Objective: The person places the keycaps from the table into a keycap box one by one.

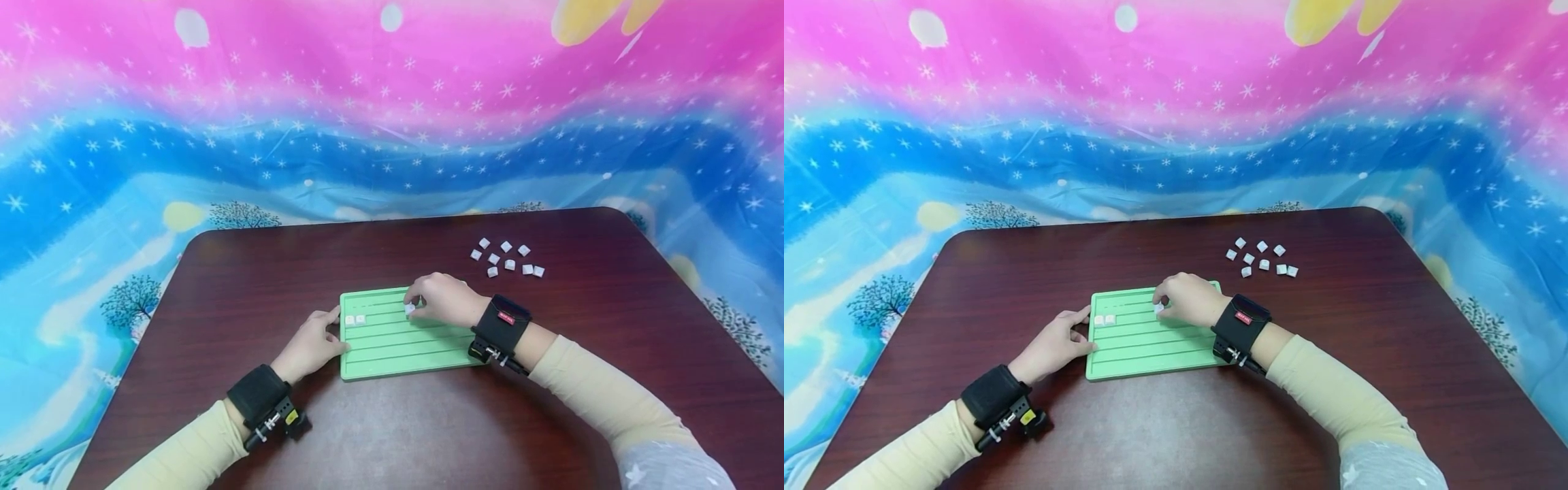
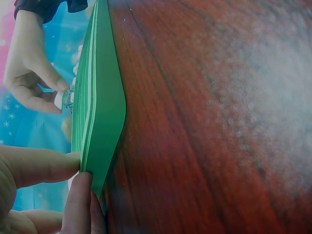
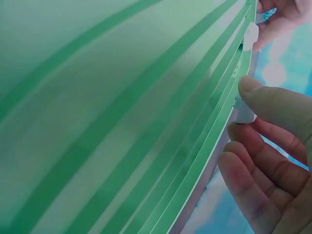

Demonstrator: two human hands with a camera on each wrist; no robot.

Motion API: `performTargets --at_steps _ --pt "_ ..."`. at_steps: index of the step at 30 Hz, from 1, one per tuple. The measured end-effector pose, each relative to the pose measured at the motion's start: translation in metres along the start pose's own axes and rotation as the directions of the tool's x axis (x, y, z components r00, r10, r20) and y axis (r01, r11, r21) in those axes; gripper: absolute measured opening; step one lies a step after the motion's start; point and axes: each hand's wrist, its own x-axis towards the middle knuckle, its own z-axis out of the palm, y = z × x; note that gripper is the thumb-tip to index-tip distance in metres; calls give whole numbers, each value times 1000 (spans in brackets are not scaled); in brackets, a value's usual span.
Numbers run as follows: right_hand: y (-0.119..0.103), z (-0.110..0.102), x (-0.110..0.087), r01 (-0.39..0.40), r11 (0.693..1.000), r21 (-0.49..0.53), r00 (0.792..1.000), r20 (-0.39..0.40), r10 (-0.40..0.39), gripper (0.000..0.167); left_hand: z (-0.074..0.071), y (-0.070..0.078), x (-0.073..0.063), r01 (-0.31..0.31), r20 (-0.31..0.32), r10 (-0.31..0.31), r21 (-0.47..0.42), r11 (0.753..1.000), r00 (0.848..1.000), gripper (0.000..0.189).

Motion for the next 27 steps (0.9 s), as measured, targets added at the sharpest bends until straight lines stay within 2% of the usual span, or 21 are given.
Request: performTargets --at_steps 14,27 --pt "-15 5 15 48 999 -18 999 23 -48 17 -1 0 1 -1 -7 1 13 1000 1000 79" --pt "-24 8 27 31 999 -10 998 46 -31 19 0 -2 3 -20 -18 20 31 999 1000 78"
